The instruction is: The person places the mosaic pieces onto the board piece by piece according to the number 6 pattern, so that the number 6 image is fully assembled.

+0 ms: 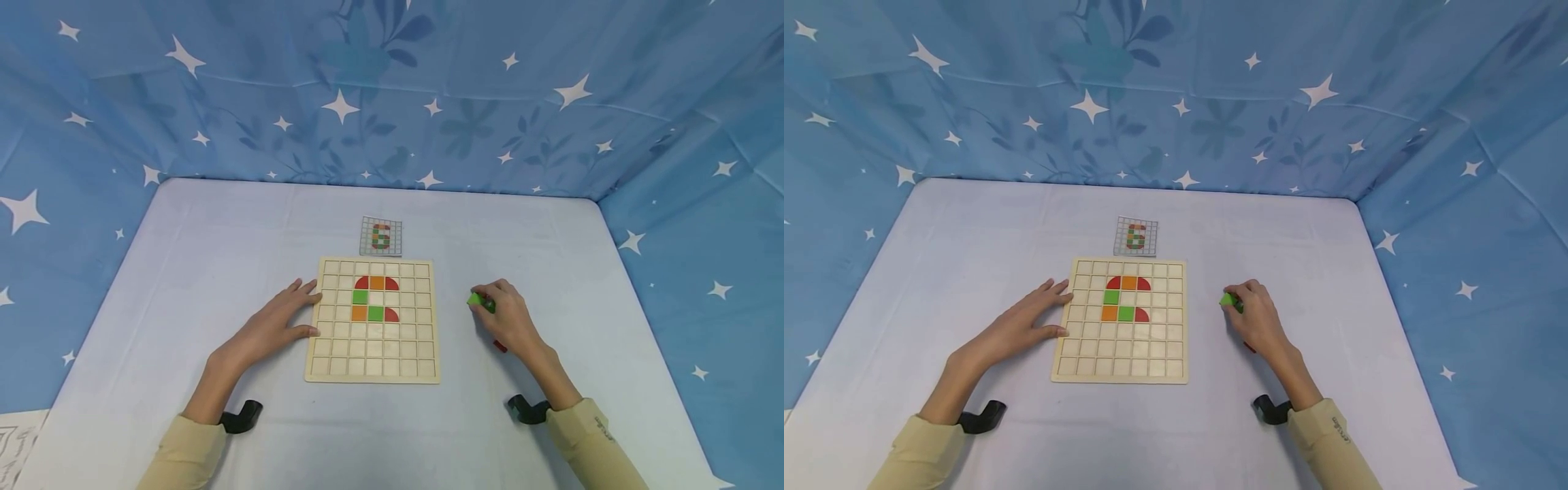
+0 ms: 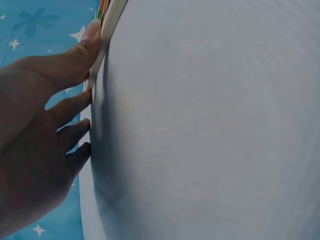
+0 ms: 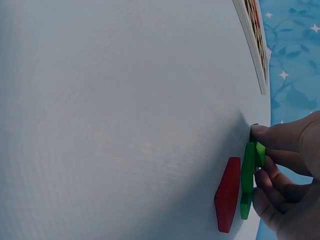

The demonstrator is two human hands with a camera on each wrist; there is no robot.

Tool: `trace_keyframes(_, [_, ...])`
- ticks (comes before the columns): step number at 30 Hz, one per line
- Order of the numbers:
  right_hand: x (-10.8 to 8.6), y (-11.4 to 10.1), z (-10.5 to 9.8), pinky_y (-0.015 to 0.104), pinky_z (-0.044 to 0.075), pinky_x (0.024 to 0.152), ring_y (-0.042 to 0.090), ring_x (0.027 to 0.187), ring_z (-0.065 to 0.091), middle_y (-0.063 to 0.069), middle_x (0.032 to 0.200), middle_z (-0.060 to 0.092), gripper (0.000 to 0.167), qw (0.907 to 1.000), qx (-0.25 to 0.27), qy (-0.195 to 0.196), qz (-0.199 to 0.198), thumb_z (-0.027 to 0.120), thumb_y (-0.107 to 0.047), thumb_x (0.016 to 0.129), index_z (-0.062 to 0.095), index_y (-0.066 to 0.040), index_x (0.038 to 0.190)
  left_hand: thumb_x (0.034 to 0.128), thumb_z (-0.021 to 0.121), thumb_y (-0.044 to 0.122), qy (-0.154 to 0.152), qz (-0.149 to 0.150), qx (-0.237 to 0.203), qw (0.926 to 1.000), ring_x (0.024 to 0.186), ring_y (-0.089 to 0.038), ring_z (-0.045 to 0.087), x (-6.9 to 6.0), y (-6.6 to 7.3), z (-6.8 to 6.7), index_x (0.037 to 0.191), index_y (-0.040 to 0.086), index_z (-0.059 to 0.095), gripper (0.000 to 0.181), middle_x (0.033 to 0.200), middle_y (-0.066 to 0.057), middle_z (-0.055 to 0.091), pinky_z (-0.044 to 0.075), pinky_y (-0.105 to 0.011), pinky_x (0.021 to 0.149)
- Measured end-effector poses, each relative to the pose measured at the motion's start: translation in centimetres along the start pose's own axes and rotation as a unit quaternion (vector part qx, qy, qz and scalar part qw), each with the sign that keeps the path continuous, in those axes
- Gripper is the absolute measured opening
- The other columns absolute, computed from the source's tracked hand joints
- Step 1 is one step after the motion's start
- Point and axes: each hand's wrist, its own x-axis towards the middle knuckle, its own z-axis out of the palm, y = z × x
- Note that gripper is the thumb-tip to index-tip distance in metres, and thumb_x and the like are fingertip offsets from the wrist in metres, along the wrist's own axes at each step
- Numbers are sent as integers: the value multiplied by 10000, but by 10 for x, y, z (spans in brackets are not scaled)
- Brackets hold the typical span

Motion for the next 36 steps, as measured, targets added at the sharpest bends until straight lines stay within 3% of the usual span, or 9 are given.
trace_keyframes(7, [0, 0, 0, 507, 604, 832, 330, 953, 630, 192, 1075, 656, 274, 9999, 46, -95, -3, 800, -32, 877, 710, 20, 1130, 923, 771, 365, -1, -29, 50, 10000, 1608, -332, 95, 1, 0, 1, 1544, 130, 486, 723, 1723, -23, 221, 207, -643, 1253])
trace_keyframes(17, [0, 2, 2, 500, 618, 854, 324, 982, 710, 178, 1072, 740, 222, 9985, 262, 17, -490, 790, 24, 873, 734, 16, 1088, 921, 774, 362, -7, -24, 62, 10000, 1609, -325, 93, 0, 1, -1, 1539, 126, 492, 719, 1722, -27, 225, 205, -635, 1257])
trace_keyframes(25, [2, 3, 1, 444, 638, 755, 300, 898, 750, 174, 1046, 764, 254, 9965, 430, 272, -668, 802, 62, 844, 738, 28, 1087, 922, 775, 355, -19, -33, 39, 10000, 1609, -327, 95, 0, 0, 0, 1537, 121, 495, 715, 1721, -30, 230, 206, -636, 1256])
trace_keyframes(31, [2, 3, 1, 403, 648, 746, 285, 895, 767, 147, 1029, 776, 216, 9961, 751, 207, -409, 800, 40, 857, 755, -6, 1063, 921, 775, 362, 4, -26, 33, 10000, 1609, -326, 94, 0, -1, 1, 1539, 121, 491, 721, 1721, -23, 228, 205, -639, 1256])
trace_keyframes(36, [0, 1, -1, 225, 611, 712, 243, 907, 766, 99, 1032, 783, 196, 9929, 1171, -36, 201, 793, -57, 899, 765, -74, 1092, 926, 771, 358, -16, -29, 52, 10000, 1609, -328, 92, 1, 0, 0, 1542, 124, 488, 717, 1723, -22, 222, 202, -639, 1256])
